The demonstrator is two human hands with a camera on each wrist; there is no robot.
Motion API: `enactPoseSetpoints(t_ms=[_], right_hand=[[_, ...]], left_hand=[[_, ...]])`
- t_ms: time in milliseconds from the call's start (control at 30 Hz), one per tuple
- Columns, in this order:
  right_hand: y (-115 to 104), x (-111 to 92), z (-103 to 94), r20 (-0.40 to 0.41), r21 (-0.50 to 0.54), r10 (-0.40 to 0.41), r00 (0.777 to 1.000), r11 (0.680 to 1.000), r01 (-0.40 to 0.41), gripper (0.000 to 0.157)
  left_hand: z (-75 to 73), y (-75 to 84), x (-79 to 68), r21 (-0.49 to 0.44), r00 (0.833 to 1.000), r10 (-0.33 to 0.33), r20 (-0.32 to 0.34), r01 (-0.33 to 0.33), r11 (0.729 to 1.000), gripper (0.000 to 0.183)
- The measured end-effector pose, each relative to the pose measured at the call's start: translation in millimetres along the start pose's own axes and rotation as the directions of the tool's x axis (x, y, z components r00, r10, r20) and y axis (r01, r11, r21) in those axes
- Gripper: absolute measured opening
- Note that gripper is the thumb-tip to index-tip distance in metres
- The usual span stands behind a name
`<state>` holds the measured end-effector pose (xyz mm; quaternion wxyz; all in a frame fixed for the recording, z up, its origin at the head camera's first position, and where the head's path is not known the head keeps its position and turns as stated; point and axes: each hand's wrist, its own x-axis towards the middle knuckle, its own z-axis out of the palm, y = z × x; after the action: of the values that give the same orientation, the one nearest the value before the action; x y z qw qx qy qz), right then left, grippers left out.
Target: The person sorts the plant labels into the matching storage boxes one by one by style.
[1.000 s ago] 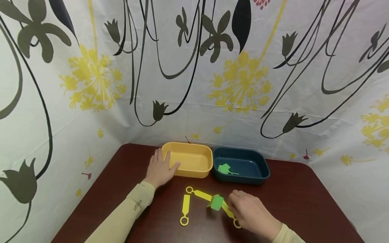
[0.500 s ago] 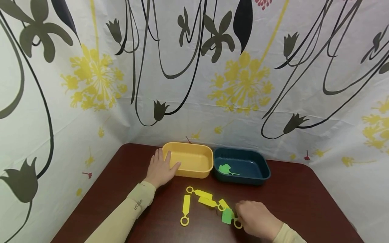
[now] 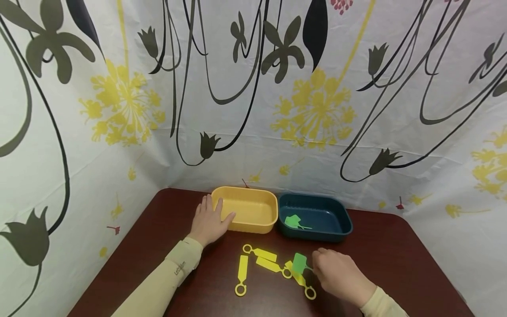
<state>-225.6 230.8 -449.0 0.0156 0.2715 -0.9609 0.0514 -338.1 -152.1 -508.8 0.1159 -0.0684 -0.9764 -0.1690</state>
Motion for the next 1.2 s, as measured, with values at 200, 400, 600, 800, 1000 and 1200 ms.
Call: enactPoseSetpoints(t_ms=[200, 400, 600, 800, 1000, 1200], right_hand=[[0.5, 5.8, -9.9, -0.062, 0.009, 0.007, 0.998, 1.0, -0.006, 0.03], [4.7, 13.6, -14.4, -0.117, 0.004, 0.002, 0.993, 1.0, -0.002, 0.033], [10.8, 22.9, -19.0, -0.163, 0.014, -0.003, 0.987, 1.0, 0.005, 0.032], [20.8, 32.2, -21.8, -0.211, 0.005, -0.019, 0.977, 1.0, 0.02, 0.032], [27.6, 40.2, -24.3, -0.242, -0.002, -0.025, 0.97, 1.0, 0.025, 0.03], [32.7, 48.0, -26.7, -0.273, 0.002, -0.035, 0.961, 0.999, 0.037, 0.031]], left_hand=[[-1.2, 0.1, -1.3, -0.003, 1.0, 0.004, -0.011, -0.004, 1.0, 0.086], [-1.7, -0.4, -1.1, 0.007, 1.0, 0.01, -0.02, -0.01, 1.0, 0.086], [-2.1, -0.8, -1.0, 0.003, 1.0, 0.007, -0.016, -0.007, 1.0, 0.086], [-1.4, 0.6, -0.8, -0.001, 1.0, 0.0, -0.002, 0.0, 1.0, 0.086], [-3.3, 2.7, -2.1, -0.013, 1.0, -0.011, 0.001, 0.011, 1.0, 0.084], [-2.2, 2.1, -2.0, 0.001, 1.0, -0.013, 0.003, 0.013, 1.0, 0.086]])
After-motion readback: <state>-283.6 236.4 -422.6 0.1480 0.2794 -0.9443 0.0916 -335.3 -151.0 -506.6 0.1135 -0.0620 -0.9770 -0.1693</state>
